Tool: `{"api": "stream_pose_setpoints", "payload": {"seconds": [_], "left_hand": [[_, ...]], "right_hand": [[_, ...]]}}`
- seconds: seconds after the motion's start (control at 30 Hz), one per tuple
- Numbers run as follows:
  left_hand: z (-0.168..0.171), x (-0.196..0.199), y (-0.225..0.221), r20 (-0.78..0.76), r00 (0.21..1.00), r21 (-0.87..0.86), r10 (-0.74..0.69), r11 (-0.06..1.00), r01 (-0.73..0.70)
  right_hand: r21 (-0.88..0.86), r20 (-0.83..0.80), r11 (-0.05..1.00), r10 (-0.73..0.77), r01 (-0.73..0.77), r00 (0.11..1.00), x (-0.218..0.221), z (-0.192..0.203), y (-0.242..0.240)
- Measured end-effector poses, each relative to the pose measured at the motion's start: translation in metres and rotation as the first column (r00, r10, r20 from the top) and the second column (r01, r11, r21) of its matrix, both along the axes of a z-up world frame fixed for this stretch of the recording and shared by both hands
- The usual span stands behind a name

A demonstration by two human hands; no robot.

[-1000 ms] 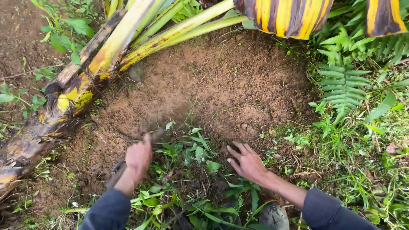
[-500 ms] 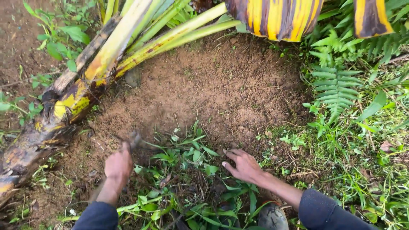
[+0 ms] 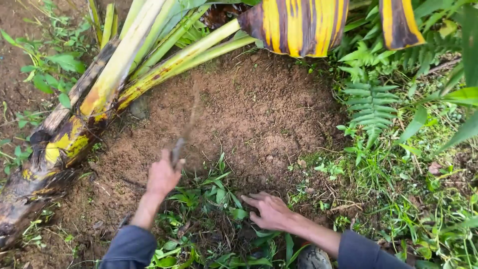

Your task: Clearing weeds and small plants from the ground using a hand sickle.

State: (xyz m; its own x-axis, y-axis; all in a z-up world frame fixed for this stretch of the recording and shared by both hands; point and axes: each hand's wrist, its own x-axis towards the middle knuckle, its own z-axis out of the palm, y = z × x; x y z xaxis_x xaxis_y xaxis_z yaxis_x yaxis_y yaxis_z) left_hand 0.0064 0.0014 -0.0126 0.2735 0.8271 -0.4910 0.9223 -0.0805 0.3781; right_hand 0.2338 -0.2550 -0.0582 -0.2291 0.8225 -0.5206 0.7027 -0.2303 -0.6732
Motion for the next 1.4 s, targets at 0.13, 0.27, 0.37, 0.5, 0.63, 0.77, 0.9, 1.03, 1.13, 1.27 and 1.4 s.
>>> {"api": "stream_pose_setpoints", "payload": {"seconds": [0.13,0.27,0.37,0.5,0.63,0.77,0.9,1.03,1.13,1.27,1.4], "left_hand": [[-0.055,0.025,-0.037,-0.051,0.995,-0.078,-0.086,0.994,0.081],[-0.083,0.062,-0.027,-0.171,0.977,0.049,-0.131,0.989,0.141],[-0.088,0.091,0.006,-0.152,0.988,0.037,-0.035,0.998,0.041],[-0.064,0.091,-0.045,-0.005,0.977,-0.156,0.211,0.965,-0.209],[-0.073,0.104,-0.035,-0.110,0.978,-0.103,0.178,0.976,-0.189],[-0.061,0.104,-0.043,-0.142,0.971,-0.060,0.193,0.977,-0.203],[-0.109,0.085,-0.068,-0.029,0.987,0.038,0.159,0.987,-0.158],[-0.114,0.102,-0.045,-0.009,0.977,-0.020,0.214,0.977,-0.214],[-0.096,0.108,-0.057,0.083,0.970,-0.011,0.230,0.973,-0.230],[-0.064,0.107,-0.082,-0.054,0.956,-0.134,0.288,0.947,-0.293],[-0.060,0.095,-0.106,-0.162,0.984,-0.048,0.077,0.995,-0.086]], "right_hand": [[0.082,-0.027,0.996,-0.021,0.023,0.999,0.007,0.001,-0.007],[0.050,-0.090,0.997,-0.053,0.058,0.994,0.012,-0.009,0.000],[0.063,-0.078,0.995,-0.068,0.073,0.995,0.018,-0.017,0.012],[0.009,-0.069,0.995,-0.094,0.095,0.993,0.018,-0.007,0.011],[-0.052,-0.059,0.999,-0.005,0.002,0.998,0.019,-0.035,0.006],[0.025,-0.049,1.000,0.000,0.001,0.999,0.016,-0.016,0.000],[-0.148,-0.010,0.989,-0.019,0.017,1.000,0.025,0.013,0.017],[0.105,-0.024,0.994,-0.006,0.008,1.000,0.017,-0.011,-0.005],[0.040,0.008,0.999,-0.010,0.010,1.000,0.024,-0.003,0.005],[0.038,-0.038,0.999,-0.019,0.021,0.999,0.025,-0.002,-0.005],[0.048,-0.005,0.999,-0.007,0.007,1.000,0.024,0.001,-0.003]]}}
